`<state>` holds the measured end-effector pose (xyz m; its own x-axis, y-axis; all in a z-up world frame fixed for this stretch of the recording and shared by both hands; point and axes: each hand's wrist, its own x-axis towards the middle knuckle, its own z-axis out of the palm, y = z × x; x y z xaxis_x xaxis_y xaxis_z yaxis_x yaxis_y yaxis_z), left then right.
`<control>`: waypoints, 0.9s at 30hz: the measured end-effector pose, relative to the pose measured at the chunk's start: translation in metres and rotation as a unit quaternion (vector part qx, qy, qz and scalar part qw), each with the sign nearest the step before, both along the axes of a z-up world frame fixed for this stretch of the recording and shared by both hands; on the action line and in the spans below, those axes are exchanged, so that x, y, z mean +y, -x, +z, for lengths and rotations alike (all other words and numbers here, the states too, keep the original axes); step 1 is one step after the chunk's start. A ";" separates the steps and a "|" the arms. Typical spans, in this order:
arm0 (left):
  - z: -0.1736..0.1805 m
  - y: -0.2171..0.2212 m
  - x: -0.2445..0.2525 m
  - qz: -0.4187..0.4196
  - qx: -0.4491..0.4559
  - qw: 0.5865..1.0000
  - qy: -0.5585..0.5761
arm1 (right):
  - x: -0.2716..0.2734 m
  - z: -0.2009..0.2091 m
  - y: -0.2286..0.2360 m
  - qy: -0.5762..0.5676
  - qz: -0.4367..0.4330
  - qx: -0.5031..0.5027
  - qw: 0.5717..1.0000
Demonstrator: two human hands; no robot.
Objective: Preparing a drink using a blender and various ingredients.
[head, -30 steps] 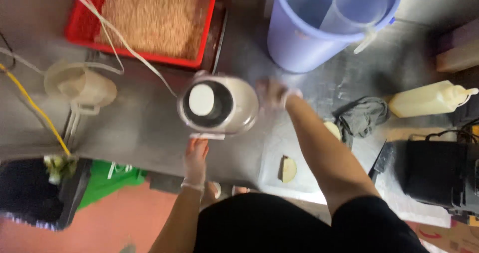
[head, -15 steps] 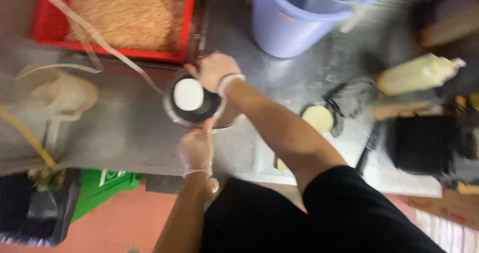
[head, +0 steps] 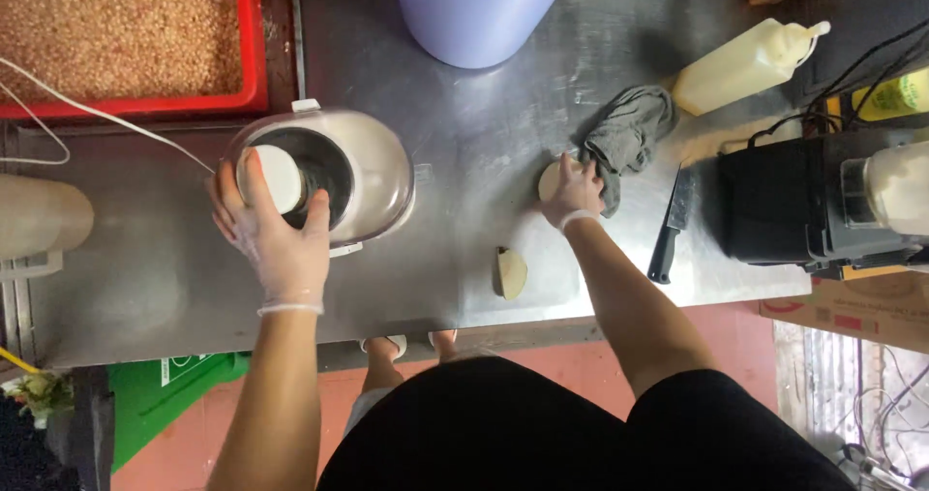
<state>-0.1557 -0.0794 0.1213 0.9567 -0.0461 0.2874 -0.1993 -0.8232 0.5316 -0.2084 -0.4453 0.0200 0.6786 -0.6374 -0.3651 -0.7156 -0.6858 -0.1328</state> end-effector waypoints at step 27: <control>-0.048 0.090 0.041 0.119 0.389 0.520 0.752 | 0.080 -0.122 0.055 -0.089 -0.101 -0.205 0.969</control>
